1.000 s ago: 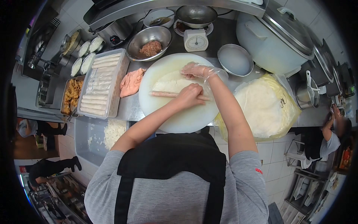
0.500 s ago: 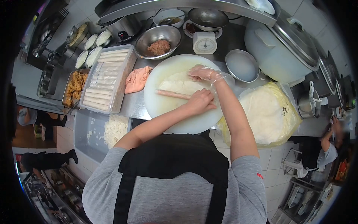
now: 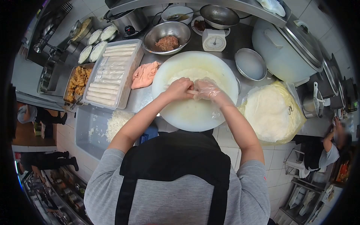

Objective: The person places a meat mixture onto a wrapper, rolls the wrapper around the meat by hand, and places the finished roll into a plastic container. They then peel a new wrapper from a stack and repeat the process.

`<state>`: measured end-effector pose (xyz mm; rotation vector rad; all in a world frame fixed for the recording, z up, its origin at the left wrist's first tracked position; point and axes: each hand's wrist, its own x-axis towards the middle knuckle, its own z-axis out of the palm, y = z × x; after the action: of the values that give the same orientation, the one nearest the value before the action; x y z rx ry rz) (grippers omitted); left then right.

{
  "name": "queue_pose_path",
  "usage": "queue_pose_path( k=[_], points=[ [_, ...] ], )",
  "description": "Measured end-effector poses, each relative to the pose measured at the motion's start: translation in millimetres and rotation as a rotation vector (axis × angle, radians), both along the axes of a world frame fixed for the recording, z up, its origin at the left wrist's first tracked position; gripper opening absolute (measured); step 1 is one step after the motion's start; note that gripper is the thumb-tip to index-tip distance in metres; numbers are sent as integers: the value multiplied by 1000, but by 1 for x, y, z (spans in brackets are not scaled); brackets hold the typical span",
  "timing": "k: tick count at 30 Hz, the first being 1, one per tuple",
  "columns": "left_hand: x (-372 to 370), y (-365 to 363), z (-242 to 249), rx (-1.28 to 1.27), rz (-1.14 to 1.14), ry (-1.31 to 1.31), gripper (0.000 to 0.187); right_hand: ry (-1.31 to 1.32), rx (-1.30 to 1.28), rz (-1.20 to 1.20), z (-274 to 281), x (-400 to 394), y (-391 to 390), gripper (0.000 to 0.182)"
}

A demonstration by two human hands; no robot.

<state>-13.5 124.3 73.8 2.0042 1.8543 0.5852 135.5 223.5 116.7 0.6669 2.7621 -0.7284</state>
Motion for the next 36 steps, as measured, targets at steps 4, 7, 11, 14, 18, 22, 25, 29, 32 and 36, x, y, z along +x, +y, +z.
queue_pose_path(
  k=[4,7,11,14,18,22,25,29,32,36],
  points=[
    [0,0,-2,26,-12,40,32,90,100,-64,-23,7,0,30],
    [-1,-4,-4,57,-37,68,31,166,157,-69,-33,19,-1,31],
    [-21,-17,-1,63,-11,64,31,83,174,-139,-25,45,1,31],
    [-47,-29,1,20,-14,45,31,108,131,-181,-18,70,6,31],
    [-63,-37,1,54,-56,-95,30,117,-10,-301,-7,83,7,31],
    [-75,-35,2,-71,8,-350,23,223,-173,-422,-20,95,18,25],
    [-77,-33,6,-99,67,-329,17,494,-216,-458,-36,102,22,22],
    [-67,-31,8,21,112,54,22,470,-70,-422,-40,102,22,13],
    [-42,-23,-9,332,0,120,36,505,32,-399,-40,98,18,15],
    [0,-35,-5,256,-185,161,59,578,102,-338,-39,100,12,13]
  ],
)
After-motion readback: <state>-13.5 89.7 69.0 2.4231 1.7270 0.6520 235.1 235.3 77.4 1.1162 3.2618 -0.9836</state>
